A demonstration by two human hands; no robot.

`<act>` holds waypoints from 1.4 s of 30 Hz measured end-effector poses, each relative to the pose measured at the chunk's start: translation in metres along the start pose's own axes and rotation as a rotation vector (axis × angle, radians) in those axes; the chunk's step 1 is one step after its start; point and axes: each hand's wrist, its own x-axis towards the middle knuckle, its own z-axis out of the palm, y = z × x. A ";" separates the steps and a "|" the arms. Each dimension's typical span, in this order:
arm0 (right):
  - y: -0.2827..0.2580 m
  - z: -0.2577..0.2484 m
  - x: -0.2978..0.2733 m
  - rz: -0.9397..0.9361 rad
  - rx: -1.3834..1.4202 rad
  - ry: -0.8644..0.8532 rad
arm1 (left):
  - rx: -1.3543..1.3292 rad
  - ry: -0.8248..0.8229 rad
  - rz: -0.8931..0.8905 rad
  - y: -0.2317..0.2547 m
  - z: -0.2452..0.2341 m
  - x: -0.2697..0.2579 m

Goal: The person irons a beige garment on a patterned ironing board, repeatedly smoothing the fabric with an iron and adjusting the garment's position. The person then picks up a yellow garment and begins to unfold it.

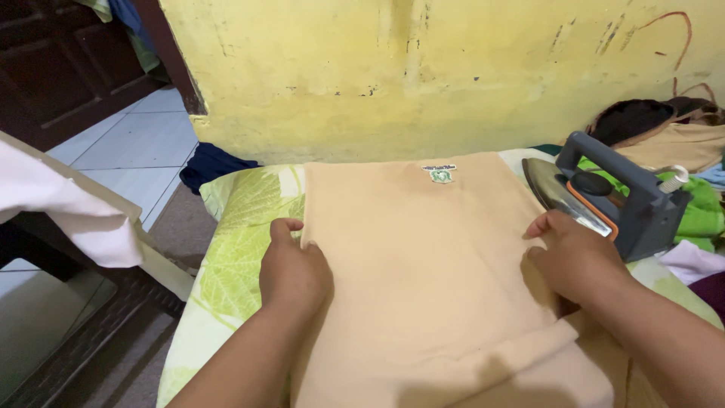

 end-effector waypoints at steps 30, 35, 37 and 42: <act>0.042 -0.072 0.015 -0.194 -0.642 -0.224 | 0.861 -0.488 0.073 0.023 -0.083 -0.030; 0.021 -0.090 0.090 -0.379 -0.915 0.351 | 0.638 -0.147 0.221 0.008 -0.059 -0.007; 0.029 -0.086 0.124 -0.684 -1.327 0.483 | 0.579 -0.035 0.314 -0.001 -0.047 0.001; 0.055 -0.064 0.223 -0.358 -0.856 0.302 | 0.464 0.055 0.426 -0.024 -0.023 0.016</act>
